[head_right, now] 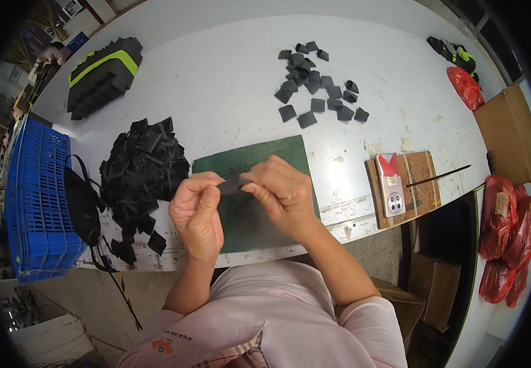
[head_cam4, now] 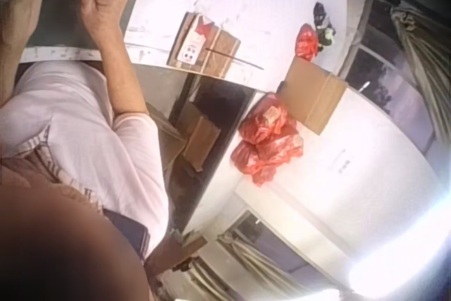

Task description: The recorder is inspecting and cleaning small black rubber or foam components, potentially removing excess material.

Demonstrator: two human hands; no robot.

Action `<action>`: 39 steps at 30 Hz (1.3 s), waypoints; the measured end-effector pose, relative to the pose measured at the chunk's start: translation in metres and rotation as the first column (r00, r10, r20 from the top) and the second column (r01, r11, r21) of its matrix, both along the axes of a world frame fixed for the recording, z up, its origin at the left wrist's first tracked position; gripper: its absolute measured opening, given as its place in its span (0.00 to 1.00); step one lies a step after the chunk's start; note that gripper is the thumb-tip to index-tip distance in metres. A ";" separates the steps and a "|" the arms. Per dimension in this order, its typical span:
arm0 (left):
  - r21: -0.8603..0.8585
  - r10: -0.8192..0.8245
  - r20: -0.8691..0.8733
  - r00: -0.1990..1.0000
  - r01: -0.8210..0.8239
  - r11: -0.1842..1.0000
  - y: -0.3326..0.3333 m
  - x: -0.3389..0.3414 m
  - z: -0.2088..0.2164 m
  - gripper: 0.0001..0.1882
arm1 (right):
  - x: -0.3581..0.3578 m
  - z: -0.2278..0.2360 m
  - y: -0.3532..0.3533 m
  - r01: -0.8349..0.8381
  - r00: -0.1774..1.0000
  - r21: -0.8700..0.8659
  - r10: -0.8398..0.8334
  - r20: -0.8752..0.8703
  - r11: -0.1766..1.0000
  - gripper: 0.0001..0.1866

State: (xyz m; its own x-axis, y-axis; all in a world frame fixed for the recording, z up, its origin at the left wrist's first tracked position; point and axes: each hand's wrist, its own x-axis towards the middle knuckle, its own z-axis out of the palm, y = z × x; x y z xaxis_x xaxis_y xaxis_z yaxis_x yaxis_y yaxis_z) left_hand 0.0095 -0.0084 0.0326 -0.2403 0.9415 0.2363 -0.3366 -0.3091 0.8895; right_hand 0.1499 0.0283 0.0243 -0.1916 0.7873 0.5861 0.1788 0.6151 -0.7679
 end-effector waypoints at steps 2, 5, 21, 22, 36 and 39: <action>-0.012 -0.012 0.011 1.000 0.012 1.000 0.001 -0.001 0.000 0.03 | -0.002 0.002 -0.001 0.026 1.000 0.010 -0.026 0.012 1.000 0.07; 0.019 0.021 0.013 1.000 -0.021 1.000 0.004 -0.004 -0.005 0.04 | -0.001 0.013 -0.002 0.034 0.995 0.005 -0.034 0.091 0.999 0.07; -0.036 0.133 -0.230 0.964 -0.145 0.989 -0.003 -0.008 -0.024 0.02 | 0.016 0.030 0.008 -0.183 0.983 -0.373 0.169 -0.070 0.910 0.07; -0.018 0.234 -0.315 0.920 -0.252 0.967 -0.006 -0.018 -0.040 0.02 | 0.022 0.034 0.017 -0.292 0.923 -0.471 0.116 -0.366 0.832 0.11; -0.108 0.167 -0.861 0.480 -0.494 0.863 -0.003 -0.076 -0.105 0.07 | -0.032 -0.054 -0.046 0.087 0.951 -0.562 0.100 0.294 0.823 0.15; -0.413 -0.054 -0.463 0.884 -0.161 0.897 -0.011 -0.082 -0.100 0.07 | -0.049 -0.054 -0.042 0.099 0.960 -0.470 0.042 0.279 0.877 0.18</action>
